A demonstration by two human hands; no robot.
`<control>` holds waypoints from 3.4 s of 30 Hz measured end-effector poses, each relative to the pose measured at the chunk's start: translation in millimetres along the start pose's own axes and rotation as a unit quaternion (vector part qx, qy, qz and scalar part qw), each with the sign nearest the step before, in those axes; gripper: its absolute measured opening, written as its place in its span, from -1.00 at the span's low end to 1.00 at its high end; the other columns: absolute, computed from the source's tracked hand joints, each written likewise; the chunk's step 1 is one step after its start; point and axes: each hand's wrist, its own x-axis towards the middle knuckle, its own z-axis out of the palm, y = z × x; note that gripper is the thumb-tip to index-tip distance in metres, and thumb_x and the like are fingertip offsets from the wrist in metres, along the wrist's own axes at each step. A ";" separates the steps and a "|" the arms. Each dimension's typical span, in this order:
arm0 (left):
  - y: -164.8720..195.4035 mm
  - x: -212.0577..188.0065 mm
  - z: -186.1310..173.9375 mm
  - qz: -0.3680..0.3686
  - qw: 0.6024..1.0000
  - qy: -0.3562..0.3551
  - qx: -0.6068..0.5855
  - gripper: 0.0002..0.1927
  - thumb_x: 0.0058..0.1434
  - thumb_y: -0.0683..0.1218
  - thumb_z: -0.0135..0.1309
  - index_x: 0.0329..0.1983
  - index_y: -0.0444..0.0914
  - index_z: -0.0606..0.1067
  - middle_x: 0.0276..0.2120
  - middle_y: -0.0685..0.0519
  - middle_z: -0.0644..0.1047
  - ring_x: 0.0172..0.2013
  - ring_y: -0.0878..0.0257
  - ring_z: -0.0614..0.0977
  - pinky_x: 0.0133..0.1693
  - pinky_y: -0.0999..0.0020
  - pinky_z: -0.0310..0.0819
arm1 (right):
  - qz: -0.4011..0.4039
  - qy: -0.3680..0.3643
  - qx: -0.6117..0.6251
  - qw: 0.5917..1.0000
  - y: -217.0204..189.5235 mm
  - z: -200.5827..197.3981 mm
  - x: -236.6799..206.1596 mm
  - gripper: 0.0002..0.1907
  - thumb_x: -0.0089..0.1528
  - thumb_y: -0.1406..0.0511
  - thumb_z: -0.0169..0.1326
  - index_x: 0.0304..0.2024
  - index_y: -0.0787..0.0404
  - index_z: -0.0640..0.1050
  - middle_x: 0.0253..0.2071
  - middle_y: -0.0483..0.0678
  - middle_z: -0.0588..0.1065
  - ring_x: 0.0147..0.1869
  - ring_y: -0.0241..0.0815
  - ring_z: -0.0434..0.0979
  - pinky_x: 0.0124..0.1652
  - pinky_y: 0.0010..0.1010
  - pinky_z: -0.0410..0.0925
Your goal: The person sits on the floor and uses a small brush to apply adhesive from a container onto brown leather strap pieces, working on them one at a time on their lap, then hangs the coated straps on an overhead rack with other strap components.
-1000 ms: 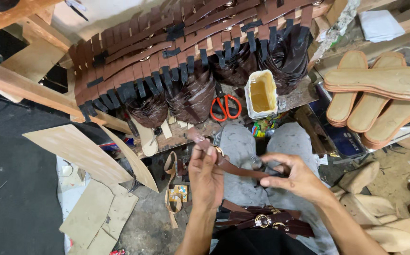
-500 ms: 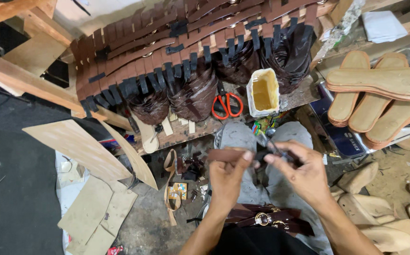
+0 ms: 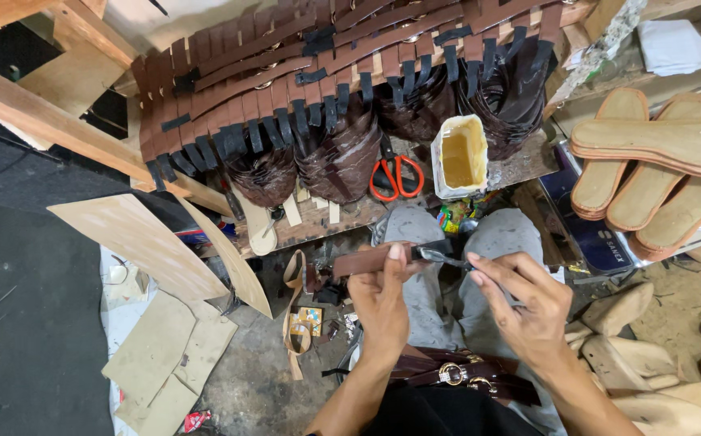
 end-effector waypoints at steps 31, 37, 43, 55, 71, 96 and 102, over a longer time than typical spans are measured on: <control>10.6 3.1 0.0 0.073 0.992 -0.019 0.098 -0.86 0.46 -0.18 -0.06 -0.17 -0.38 0.32 -0.11 -0.05 0.46 -0.15 0.35 0.54 -0.04 0.30 0.67 | 0.030 0.022 -0.110 0.993 -15.8 -13.1 11.7 -0.77 0.23 0.37 0.27 -0.04 0.17 0.68 -0.31 -0.06 0.54 -0.35 -0.20 0.54 -0.31 -0.44 0.36; 12.3 3.4 3.9 0.046 0.997 -0.020 0.066 -0.85 0.48 -0.16 -0.05 -0.18 -0.35 0.32 -0.13 -0.04 0.47 -0.18 0.37 0.52 -0.09 0.33 0.68 | 0.039 -0.012 -0.142 0.989 -20.0 -9.5 13.0 -0.74 0.15 0.39 0.32 -0.09 0.18 0.72 -0.38 -0.03 0.54 -0.45 -0.18 0.50 -0.39 -0.39 0.34; 10.1 4.7 1.9 0.025 0.998 -0.001 0.062 -0.84 0.46 -0.14 -0.05 -0.15 -0.36 0.34 -0.14 -0.03 0.47 -0.17 0.36 0.55 -0.08 0.32 0.67 | 0.034 0.030 -0.035 0.998 -20.6 -12.0 12.4 -0.76 0.29 0.37 0.21 0.02 0.17 0.65 -0.25 -0.07 0.53 -0.27 -0.22 0.56 -0.23 -0.46 0.39; 22.4 18.3 -20.4 -0.046 0.975 -0.123 0.178 -0.44 0.18 -0.37 0.21 0.16 -0.36 0.22 -0.19 -0.05 0.55 -0.17 0.26 0.65 -0.07 0.33 0.61 | 0.197 0.001 0.058 0.979 88.8 16.0 -6.8 -0.77 0.30 0.31 0.19 -0.01 0.24 0.66 -0.31 0.00 0.56 -0.23 -0.28 0.51 -0.14 -0.47 0.35; 103.7 178.3 55.6 0.031 0.872 -0.404 0.273 -0.68 0.36 -0.27 0.01 0.17 -0.31 0.37 -0.16 0.11 0.54 -0.12 0.38 0.58 -0.01 0.42 0.51 | 0.137 0.075 -0.062 0.986 91.4 56.1 -23.5 -0.78 0.24 0.33 0.23 -0.06 0.18 0.68 -0.30 -0.01 0.56 -0.33 -0.11 0.57 -0.30 -0.37 0.39; -33.0 376.1 195.4 0.271 0.604 -0.316 0.679 -0.57 0.13 -0.22 0.05 0.10 -0.19 0.57 0.13 -0.20 0.50 0.20 -0.15 0.45 0.21 -0.02 0.26 | 0.143 0.100 -0.050 0.983 87.6 66.8 -21.8 -0.75 0.18 0.38 0.27 -0.06 0.16 0.68 -0.40 -0.06 0.48 -0.56 -0.17 0.40 -0.49 -0.35 0.28; 30.8 267.8 167.4 0.393 0.668 -0.258 0.577 -0.70 0.27 -0.26 0.02 0.06 -0.24 0.55 0.00 -0.23 0.54 0.11 -0.16 0.50 0.14 -0.16 0.29 | 0.155 0.102 -0.054 0.981 88.2 65.5 -19.2 -0.77 0.20 0.38 0.26 -0.07 0.16 0.68 -0.39 -0.04 0.50 -0.50 -0.16 0.46 -0.46 -0.37 0.31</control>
